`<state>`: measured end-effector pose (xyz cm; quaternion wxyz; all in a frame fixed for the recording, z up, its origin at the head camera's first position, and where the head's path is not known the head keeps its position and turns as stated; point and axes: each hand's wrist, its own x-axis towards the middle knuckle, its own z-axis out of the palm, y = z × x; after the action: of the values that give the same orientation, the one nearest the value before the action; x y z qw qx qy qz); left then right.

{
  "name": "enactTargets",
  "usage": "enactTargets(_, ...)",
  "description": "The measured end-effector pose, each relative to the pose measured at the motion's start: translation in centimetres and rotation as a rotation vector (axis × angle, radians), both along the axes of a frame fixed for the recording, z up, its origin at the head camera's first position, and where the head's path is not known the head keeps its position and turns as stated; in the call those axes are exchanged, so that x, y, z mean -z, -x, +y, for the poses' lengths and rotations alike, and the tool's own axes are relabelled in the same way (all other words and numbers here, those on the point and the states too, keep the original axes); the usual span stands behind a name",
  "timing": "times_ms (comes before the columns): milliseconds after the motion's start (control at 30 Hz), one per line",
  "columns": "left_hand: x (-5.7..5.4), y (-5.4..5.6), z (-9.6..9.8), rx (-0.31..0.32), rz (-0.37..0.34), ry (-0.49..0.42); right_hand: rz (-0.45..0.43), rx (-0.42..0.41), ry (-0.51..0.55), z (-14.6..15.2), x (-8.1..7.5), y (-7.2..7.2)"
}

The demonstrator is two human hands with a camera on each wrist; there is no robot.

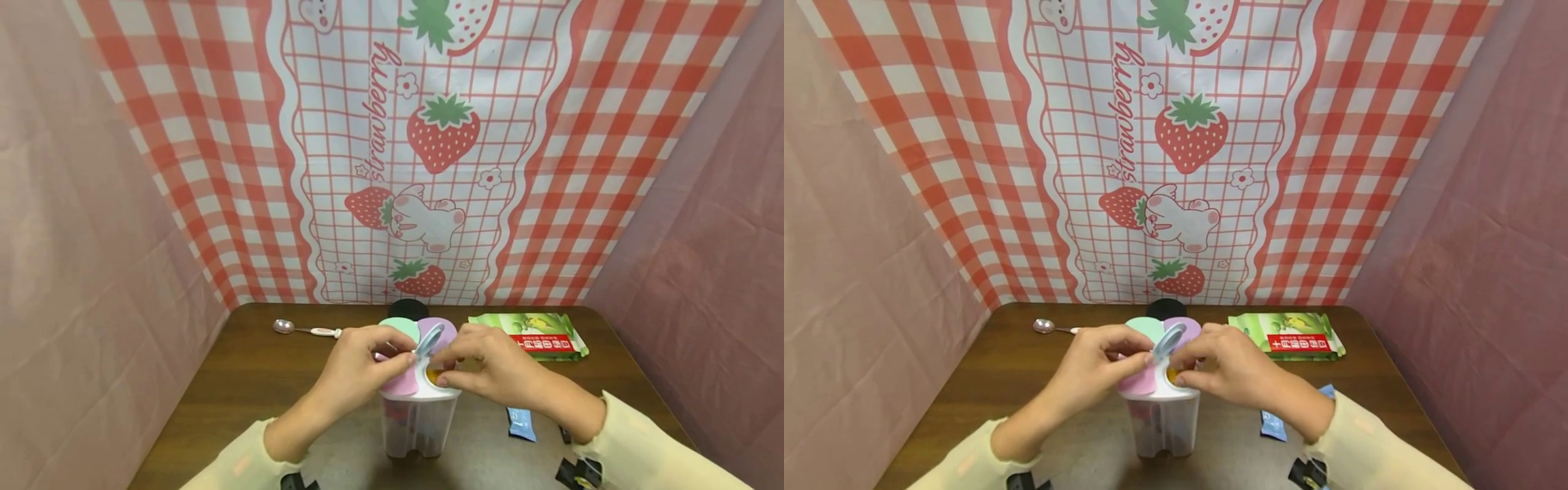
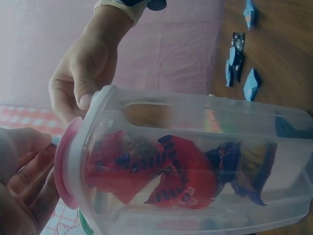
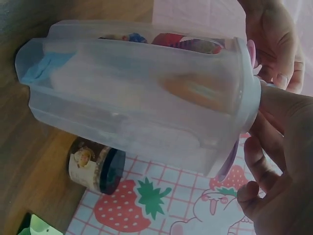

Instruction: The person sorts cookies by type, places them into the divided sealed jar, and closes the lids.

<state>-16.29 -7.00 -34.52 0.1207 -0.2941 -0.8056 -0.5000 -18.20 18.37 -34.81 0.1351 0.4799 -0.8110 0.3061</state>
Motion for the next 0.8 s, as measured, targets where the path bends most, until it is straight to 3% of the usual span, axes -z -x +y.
enactTargets(267, 0.0, 0.0, 0.0, -0.007, -0.002, 0.000, -0.064, -0.059, 0.068, 0.8, 0.1, 0.1)
enactTargets(367, 0.0, 0.0, 0.0, -0.011, -0.006, 0.000, -0.097, -0.046, 0.072, 1.4, 0.1, 0.2)
enactTargets(533, -0.1, 0.0, 0.1, -0.018, -0.013, 0.004, -0.134, 0.012, 0.053, 3.1, 0.0, 0.3)
enactTargets(633, -0.1, 0.0, 0.1, -0.022, -0.016, 0.004, -0.102, 0.068, 0.058, 4.6, 0.1, 0.6)
enactTargets(800, -0.1, -0.1, 0.1, -0.024, -0.021, 0.000, -0.097, 0.193, 0.058, 7.7, 1.6, 1.4)
